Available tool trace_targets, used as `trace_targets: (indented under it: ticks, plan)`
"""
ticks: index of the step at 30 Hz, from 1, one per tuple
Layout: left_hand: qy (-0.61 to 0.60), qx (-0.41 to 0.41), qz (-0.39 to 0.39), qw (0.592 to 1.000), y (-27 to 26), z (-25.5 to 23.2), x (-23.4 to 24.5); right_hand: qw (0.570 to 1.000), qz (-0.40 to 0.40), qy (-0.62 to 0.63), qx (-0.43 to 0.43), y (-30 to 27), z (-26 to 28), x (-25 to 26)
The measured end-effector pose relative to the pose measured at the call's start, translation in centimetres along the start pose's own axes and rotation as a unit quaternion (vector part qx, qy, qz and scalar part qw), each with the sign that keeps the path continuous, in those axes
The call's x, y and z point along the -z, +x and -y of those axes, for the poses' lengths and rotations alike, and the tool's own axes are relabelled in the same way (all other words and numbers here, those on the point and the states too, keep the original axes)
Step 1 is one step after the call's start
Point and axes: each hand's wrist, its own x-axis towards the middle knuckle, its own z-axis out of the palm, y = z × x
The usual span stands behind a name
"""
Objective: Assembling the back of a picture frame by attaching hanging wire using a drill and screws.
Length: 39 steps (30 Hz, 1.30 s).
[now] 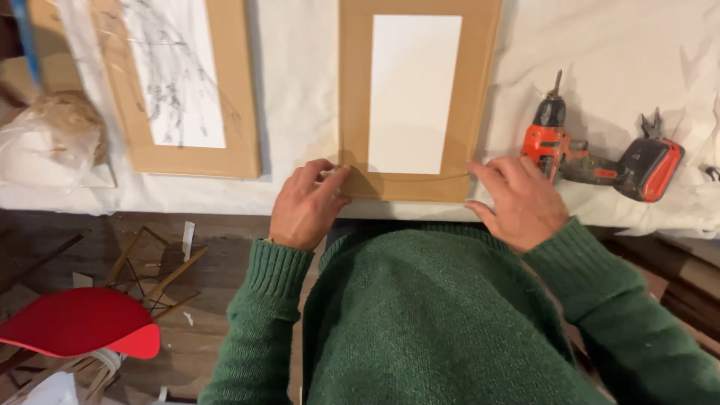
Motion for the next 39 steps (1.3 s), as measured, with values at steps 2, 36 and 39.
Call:
trace_targets:
  ticks: [2, 36, 39]
  plan:
    - [0.016, -0.008, 0.006, 1.000, -0.5, 0.7, 0.0, 1.000, -0.010, -0.006, 0.007, 0.0, 0.1, -1.1]
    - [-0.451, 0.131, 0.036, 0.882, -0.4, 4.3, 3.8, 0.779, -0.178, 0.515, -0.310, -3.4, 4.2, -9.6]
    - [-0.477, 0.123, 0.022, 0.870, -1.5, 4.8, 7.6, 0.780, -0.190, 0.534, -0.265, -2.0, 6.8, -8.3]
